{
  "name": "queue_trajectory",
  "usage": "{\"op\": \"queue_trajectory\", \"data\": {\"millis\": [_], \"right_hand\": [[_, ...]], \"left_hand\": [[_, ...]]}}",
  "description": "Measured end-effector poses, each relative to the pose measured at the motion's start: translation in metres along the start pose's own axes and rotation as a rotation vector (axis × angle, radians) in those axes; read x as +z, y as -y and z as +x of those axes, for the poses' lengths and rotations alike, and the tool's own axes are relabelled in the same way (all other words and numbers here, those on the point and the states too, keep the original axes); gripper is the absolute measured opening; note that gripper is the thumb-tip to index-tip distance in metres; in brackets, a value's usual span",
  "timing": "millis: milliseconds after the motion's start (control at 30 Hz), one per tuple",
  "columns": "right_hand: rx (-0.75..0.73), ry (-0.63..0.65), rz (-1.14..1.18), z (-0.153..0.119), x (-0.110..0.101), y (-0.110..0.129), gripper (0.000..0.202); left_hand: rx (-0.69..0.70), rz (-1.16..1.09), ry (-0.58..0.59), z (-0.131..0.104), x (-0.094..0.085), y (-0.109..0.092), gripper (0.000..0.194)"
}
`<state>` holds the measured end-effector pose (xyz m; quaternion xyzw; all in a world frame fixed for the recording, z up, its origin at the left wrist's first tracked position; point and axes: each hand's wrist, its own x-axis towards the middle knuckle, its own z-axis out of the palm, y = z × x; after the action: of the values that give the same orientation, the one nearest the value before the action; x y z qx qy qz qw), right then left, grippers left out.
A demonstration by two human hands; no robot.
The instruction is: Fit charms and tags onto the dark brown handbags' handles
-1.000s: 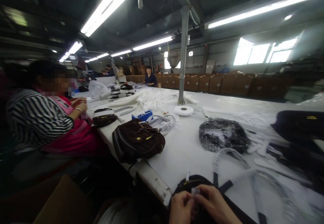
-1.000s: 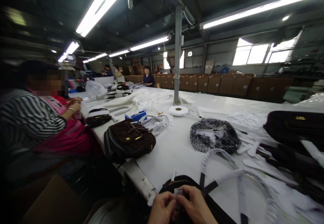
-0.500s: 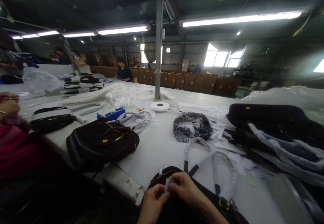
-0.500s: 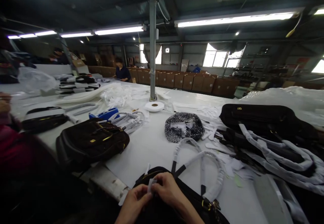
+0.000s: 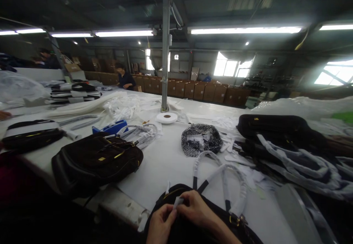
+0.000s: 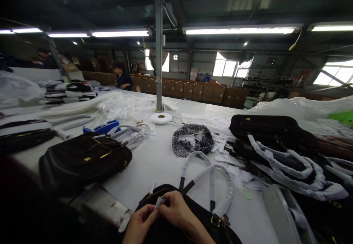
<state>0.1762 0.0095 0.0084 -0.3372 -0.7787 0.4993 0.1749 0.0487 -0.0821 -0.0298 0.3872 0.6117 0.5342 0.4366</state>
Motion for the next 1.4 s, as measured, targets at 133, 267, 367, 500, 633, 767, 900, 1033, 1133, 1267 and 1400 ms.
{"op": "queue_trajectory", "data": {"millis": [133, 267, 367, 500, 633, 767, 900, 1033, 1133, 1267, 1400], "right_hand": [[-0.005, -0.065, -0.042, -0.002, 0.001, 0.000, 0.014], [0.064, -0.096, -0.023, 0.000, 0.005, -0.003, 0.016], [0.124, -0.093, 0.035, 0.001, 0.007, -0.005, 0.017], [0.192, -0.078, 0.092, 0.003, 0.011, -0.004, 0.016], [0.237, -0.105, 0.144, 0.007, 0.018, -0.007, 0.015], [0.316, -0.086, 0.238, 0.009, 0.023, -0.015, 0.016], [0.324, -0.097, 0.276, 0.008, 0.022, -0.017, 0.018], [0.275, -0.144, 0.275, 0.005, 0.022, -0.018, 0.019], [0.233, -0.131, 0.315, 0.001, 0.021, -0.017, 0.021], [0.174, -0.121, 0.355, -0.005, 0.017, -0.016, 0.025], [0.160, -0.137, 0.396, -0.006, 0.017, -0.019, 0.031]], "left_hand": [[0.008, 0.034, -0.025, 0.000, 0.004, 0.001, 0.036], [0.002, -0.053, -0.076, 0.001, 0.007, 0.009, 0.036], [-0.007, -0.106, -0.122, 0.003, 0.009, 0.015, 0.035], [0.028, -0.064, -0.155, 0.005, 0.013, 0.026, 0.035], [0.285, 0.201, -0.297, 0.001, 0.015, 0.045, 0.024], [0.849, 0.608, -0.324, -0.002, 0.016, 0.062, 0.027], [1.007, 0.949, -0.305, 0.001, 0.015, 0.069, 0.035], [0.958, 0.879, -0.202, 0.002, 0.010, 0.062, 0.030], [0.533, 0.603, -0.151, 0.001, 0.003, 0.037, 0.027], [0.137, 0.328, 0.053, 0.002, -0.002, 0.000, 0.034], [0.099, 0.262, 0.185, 0.007, -0.003, -0.007, 0.042]]}}
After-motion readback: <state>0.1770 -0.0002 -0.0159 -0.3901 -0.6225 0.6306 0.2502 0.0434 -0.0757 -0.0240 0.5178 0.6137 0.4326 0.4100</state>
